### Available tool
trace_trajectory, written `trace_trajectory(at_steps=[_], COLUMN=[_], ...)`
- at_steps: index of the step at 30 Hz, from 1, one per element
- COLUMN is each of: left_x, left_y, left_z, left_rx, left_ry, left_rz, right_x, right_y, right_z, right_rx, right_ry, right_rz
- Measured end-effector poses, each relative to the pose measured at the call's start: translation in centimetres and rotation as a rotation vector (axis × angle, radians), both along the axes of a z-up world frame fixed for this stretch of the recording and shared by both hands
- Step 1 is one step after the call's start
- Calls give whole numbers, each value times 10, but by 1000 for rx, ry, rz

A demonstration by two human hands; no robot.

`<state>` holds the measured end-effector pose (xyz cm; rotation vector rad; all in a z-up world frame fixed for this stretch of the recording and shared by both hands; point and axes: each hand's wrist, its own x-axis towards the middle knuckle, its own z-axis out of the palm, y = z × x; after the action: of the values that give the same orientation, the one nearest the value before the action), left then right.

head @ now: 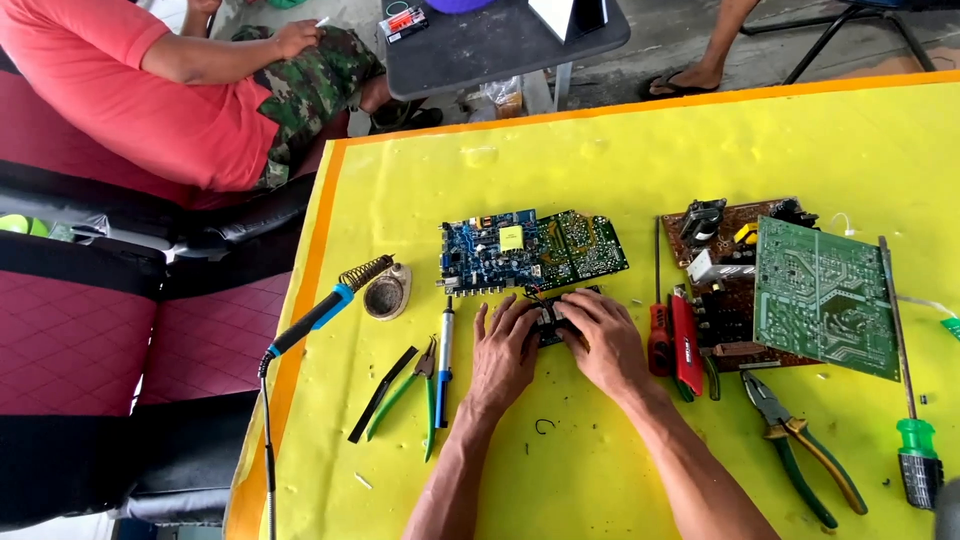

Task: Inspecting and manipulating components on a circuit board using hands and small tools on a workbench.

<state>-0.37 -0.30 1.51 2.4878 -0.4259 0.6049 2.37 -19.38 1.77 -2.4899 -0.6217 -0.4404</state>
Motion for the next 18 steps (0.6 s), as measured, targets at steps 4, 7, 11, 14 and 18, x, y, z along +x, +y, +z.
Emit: trace_trajectory(at_steps=[4,7,11,14,18], left_x=[2,3,1,2,3], left_y=[4,4,0,1,3], left_z=[-13,-14,-5,-9,-13], left_rx=[13,29,18,33,43], left_ry=[30,-2,4,-1,-14], left_rz=[-12,-15,1,-4,-9], right_x=[4,5,4,6,4], right_y=[-3,-3,-3,-5,-3], right_z=[-15,-15,-7,-18,-6], right_rx=[-12,-24,-3,-15,5], right_ry=[-18,-54,3,-17,-4], right_rz=[-8,-9,-12,-7,-22])
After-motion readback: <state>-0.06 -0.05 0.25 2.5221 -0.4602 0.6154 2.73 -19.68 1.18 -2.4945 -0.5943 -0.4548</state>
